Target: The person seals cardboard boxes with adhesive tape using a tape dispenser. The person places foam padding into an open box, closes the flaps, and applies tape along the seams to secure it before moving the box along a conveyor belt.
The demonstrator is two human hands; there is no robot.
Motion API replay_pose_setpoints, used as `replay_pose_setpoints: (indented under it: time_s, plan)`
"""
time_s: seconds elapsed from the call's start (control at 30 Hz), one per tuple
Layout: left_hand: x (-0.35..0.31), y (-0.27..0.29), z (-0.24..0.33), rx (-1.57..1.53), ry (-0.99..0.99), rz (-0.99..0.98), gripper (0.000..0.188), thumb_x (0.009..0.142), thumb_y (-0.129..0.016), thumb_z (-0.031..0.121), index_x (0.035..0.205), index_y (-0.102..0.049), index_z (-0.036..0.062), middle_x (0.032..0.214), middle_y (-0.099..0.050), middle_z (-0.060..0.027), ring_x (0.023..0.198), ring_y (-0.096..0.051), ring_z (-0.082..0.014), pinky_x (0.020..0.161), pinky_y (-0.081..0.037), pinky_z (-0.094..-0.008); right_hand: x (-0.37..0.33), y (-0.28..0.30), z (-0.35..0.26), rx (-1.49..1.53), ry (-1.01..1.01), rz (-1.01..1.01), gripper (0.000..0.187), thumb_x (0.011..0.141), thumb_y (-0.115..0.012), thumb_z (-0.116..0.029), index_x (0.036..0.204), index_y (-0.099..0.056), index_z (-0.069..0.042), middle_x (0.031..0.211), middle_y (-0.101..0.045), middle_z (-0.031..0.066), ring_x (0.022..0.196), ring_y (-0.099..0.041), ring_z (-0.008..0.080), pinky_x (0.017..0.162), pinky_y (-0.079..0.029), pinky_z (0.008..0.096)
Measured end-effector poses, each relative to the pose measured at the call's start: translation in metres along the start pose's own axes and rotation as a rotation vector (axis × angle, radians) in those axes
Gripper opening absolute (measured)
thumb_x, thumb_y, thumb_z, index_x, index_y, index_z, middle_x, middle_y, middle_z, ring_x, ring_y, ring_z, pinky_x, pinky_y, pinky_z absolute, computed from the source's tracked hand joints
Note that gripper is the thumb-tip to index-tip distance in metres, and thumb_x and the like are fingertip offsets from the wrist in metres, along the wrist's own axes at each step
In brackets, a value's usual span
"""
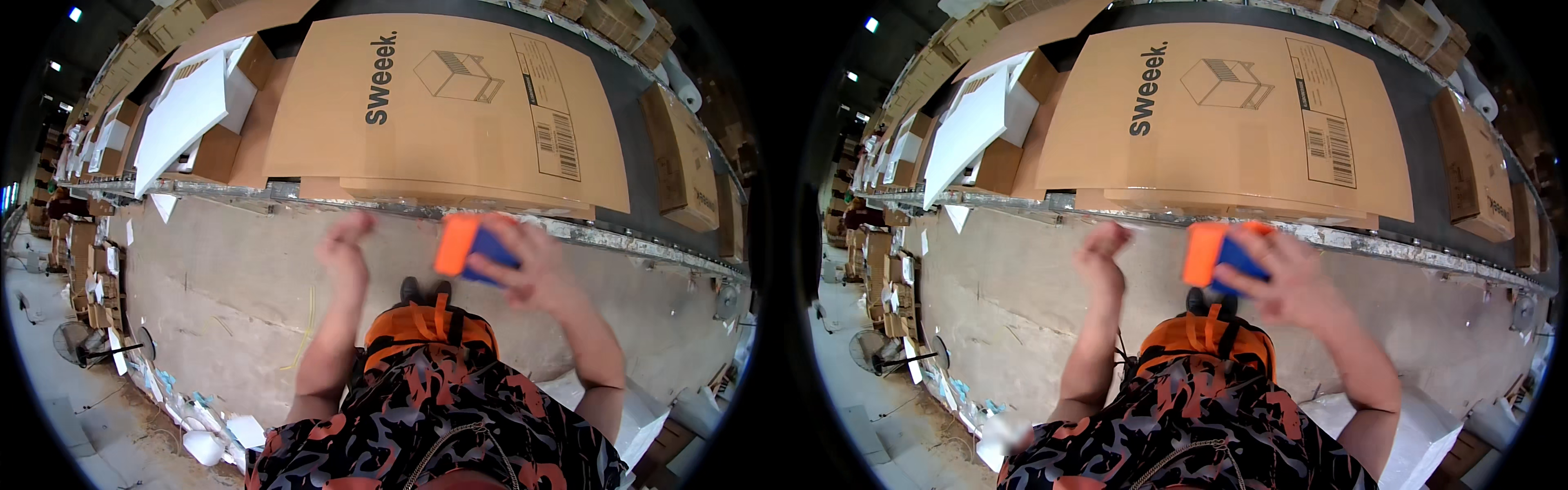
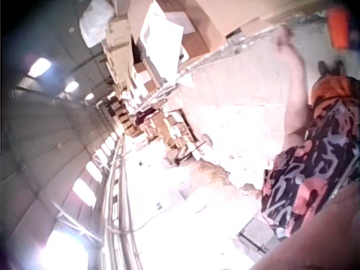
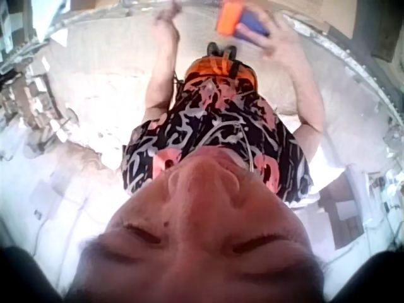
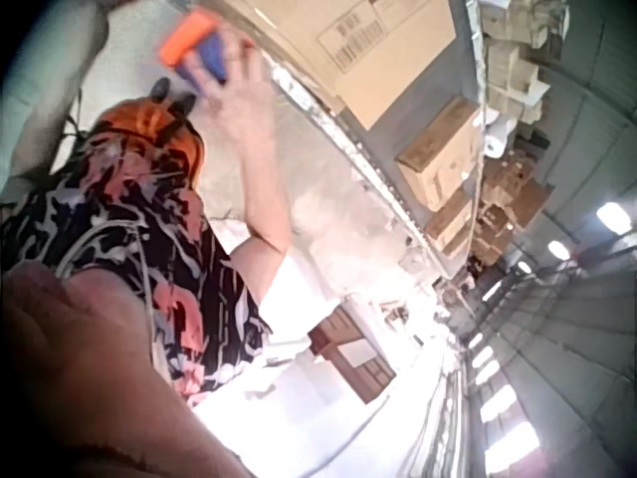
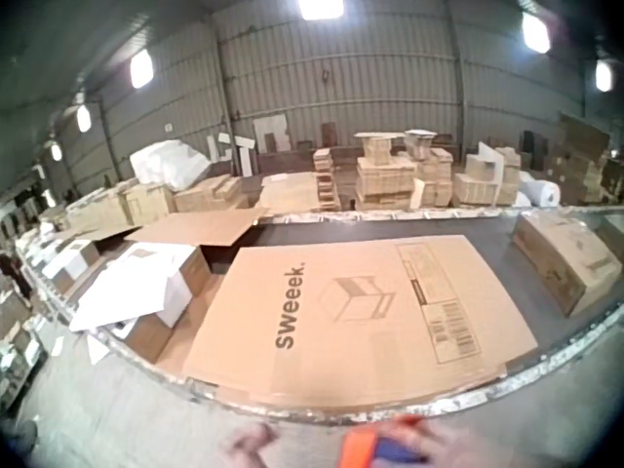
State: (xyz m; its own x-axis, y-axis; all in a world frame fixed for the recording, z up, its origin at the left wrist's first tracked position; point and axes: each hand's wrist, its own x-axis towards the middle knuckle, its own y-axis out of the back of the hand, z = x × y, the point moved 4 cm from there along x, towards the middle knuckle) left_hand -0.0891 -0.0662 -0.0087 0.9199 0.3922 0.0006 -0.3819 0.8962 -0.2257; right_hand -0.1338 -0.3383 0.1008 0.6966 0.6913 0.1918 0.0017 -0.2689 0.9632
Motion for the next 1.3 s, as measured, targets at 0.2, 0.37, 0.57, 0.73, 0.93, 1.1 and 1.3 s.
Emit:
replay_pose_setpoints:
  time_s: [0.2, 0.37, 0.57, 0.73, 0.93, 1.1, 1.3]
  plan:
    - [0.079, 0.020, 0.010, 0.367, -0.403, 0.285, 0.015, 0.085, -0.071, 0.012, 0.081, -0.066, -0.0011, 0.084, -0.059, -0.0061, 0.079, -0.052, -0.0145, 0.071, -0.043, -0.0280, 0.000, 0.023, 0.044, -0.360, -0.129, -0.133, 0.069, 0.043, -0.074, -0.016, 0.110, -0.070, -0.027, 0.137, -0.050, 0.0088, 0.097, -0.053, 0.0270, 0.078, -0.049, 0.0354]
    - [0.079, 0.025, -0.002, 0.380, -0.426, 0.201, 0.019, 0.090, -0.067, 0.019, 0.086, -0.065, -0.0002, 0.083, -0.054, -0.0034, 0.076, -0.048, -0.0125, 0.070, -0.041, -0.0274, 0.010, 0.019, 0.050, -0.275, -0.153, -0.122, 0.066, 0.041, -0.072, -0.013, 0.106, -0.073, -0.024, 0.137, -0.050, 0.0081, 0.093, -0.053, 0.0255, 0.074, -0.050, 0.0353]
    - [0.016, 0.025, -0.122, -0.401, 0.541, -0.046, 0.049, 0.093, -0.057, 0.038, 0.129, -0.042, 0.0071, 0.117, -0.052, -0.0067, 0.100, -0.055, -0.0173, 0.087, -0.047, -0.0359, 0.013, 0.023, 0.047, -0.247, -0.197, -0.077, 0.064, 0.042, -0.068, -0.009, 0.104, -0.074, -0.023, 0.135, -0.053, 0.0085, 0.085, -0.054, 0.0253, 0.070, -0.049, 0.0344]
    - [0.023, -0.018, -0.108, -0.355, 0.473, -0.259, 0.024, 0.091, -0.063, 0.018, 0.109, -0.059, 0.0036, 0.098, -0.062, -0.0080, 0.092, -0.061, -0.0192, 0.085, -0.051, -0.0339, 0.016, 0.025, 0.044, -0.249, -0.174, -0.063, 0.064, 0.041, -0.068, -0.009, 0.104, -0.073, -0.021, 0.133, -0.054, 0.0092, 0.085, -0.054, 0.0257, 0.069, -0.048, 0.0340]
    - [0.012, 0.003, -0.068, -0.173, 0.260, -0.153, 0.010, 0.087, -0.067, 0.007, 0.081, -0.059, 0.0039, 0.078, -0.060, -0.0035, 0.074, -0.057, -0.0132, 0.072, -0.048, -0.0267, -0.001, 0.034, 0.034, -0.228, -0.200, -0.111, 0.066, 0.040, -0.070, -0.011, 0.104, -0.072, -0.024, 0.134, -0.053, 0.0094, 0.089, -0.055, 0.0271, 0.075, -0.050, 0.0368]
    - [0.029, 0.026, 0.010, 0.127, -0.138, -0.063, 0.013, 0.085, -0.069, 0.008, 0.079, -0.060, 0.0025, 0.073, -0.060, -0.0015, 0.069, -0.054, -0.0083, 0.067, -0.044, -0.0222, -0.015, 0.042, 0.010, -0.045, -0.122, -0.074, 0.071, 0.037, -0.072, -0.013, 0.107, -0.069, -0.028, 0.134, -0.052, 0.0084, 0.092, -0.055, 0.0276, 0.077, -0.052, 0.0372]
    - [0.096, -0.005, 0.005, 0.641, -0.325, 0.030, 0.023, 0.082, -0.075, 0.023, 0.074, -0.066, 0.0043, 0.058, -0.058, -0.0009, 0.052, -0.052, -0.0076, 0.051, -0.042, -0.0242, 0.028, 0.030, 0.030, -0.236, -0.097, -0.110, 0.071, 0.044, -0.074, -0.012, 0.113, -0.068, -0.027, 0.136, -0.050, 0.0069, 0.093, -0.055, 0.0261, 0.072, -0.052, 0.0347]
